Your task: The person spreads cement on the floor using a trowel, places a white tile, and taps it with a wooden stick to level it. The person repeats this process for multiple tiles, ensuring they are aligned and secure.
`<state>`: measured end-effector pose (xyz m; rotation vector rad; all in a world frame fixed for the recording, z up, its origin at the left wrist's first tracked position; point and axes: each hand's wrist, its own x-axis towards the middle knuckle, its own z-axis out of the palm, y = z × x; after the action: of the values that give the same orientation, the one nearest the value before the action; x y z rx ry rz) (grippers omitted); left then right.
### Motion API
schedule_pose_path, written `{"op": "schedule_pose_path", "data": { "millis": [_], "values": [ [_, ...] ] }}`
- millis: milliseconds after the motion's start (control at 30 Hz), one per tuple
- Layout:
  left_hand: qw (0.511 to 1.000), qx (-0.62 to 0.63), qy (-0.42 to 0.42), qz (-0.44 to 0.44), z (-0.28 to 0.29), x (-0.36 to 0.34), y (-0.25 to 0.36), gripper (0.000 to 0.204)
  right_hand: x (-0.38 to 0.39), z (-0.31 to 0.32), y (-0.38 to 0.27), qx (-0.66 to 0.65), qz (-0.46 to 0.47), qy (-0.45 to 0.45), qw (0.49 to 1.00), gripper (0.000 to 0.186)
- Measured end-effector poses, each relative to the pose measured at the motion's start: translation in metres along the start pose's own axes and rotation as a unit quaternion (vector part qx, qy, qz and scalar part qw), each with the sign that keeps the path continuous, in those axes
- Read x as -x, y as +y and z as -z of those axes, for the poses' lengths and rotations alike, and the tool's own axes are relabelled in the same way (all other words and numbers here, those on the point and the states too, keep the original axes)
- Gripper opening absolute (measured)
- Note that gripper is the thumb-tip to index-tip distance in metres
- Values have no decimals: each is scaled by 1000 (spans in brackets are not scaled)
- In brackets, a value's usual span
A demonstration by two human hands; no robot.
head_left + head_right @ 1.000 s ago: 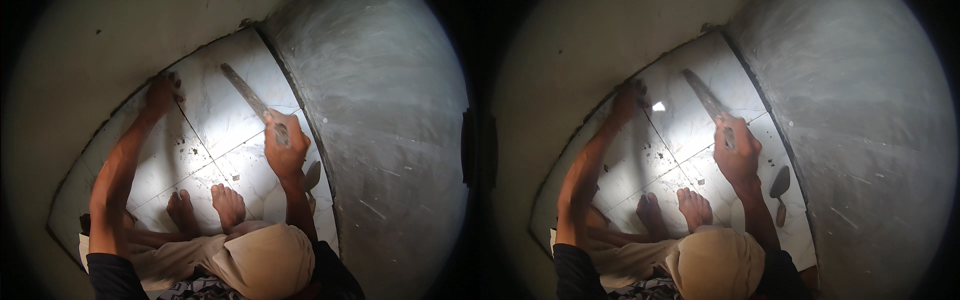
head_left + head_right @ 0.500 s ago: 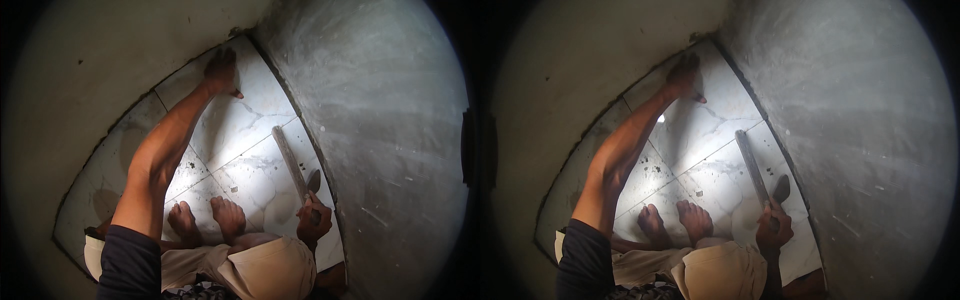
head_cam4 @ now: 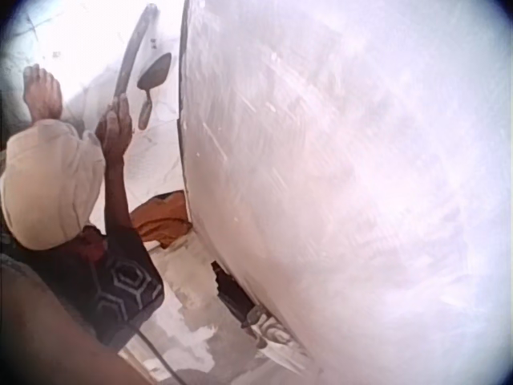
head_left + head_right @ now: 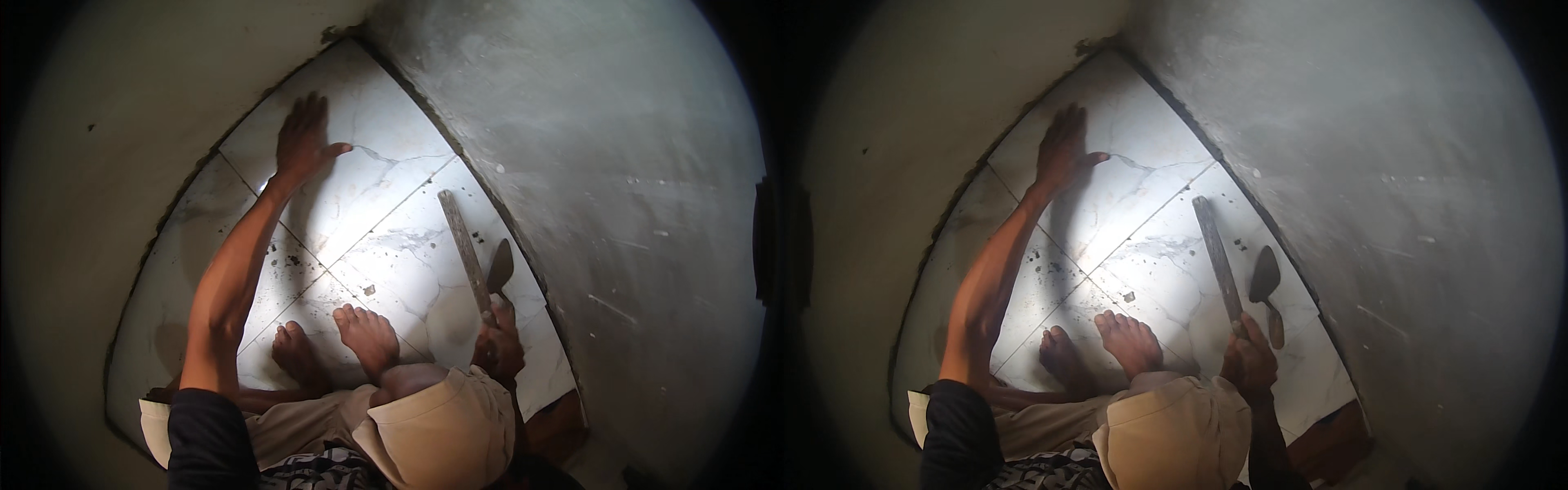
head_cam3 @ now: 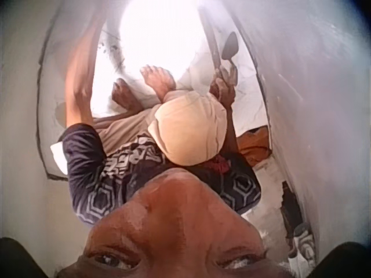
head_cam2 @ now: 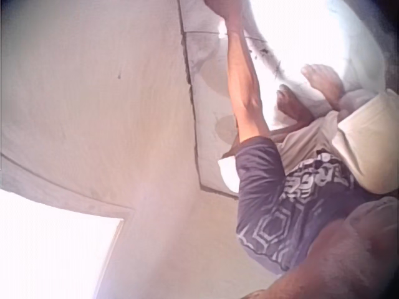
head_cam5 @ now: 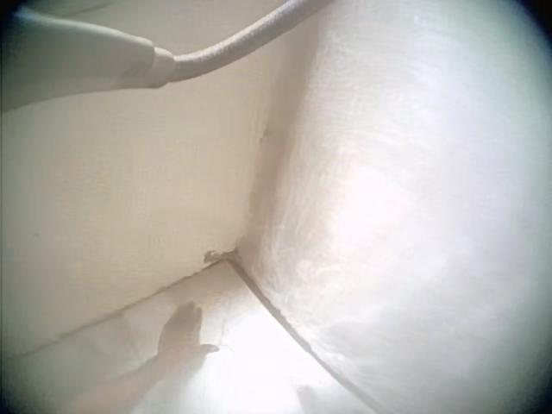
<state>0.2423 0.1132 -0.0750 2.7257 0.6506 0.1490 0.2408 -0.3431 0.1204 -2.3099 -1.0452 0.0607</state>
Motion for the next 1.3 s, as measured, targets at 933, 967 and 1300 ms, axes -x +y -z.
{"op": "schedule_pose_path", "data": {
  "millis": [933,967,1300],
  "values": [
    [994,-39,-79,-64,16,151,39,88,47,-208,-86,224,75,-224,946,7],
    [993,-53,-88,-62,21,150,30,91,48,-210,-87,227,63,-230,944,9],
    [967,-132,-207,67,64,123,-32,144,13,-44,-16,-117,0,-123,986,13]
  ]
}}
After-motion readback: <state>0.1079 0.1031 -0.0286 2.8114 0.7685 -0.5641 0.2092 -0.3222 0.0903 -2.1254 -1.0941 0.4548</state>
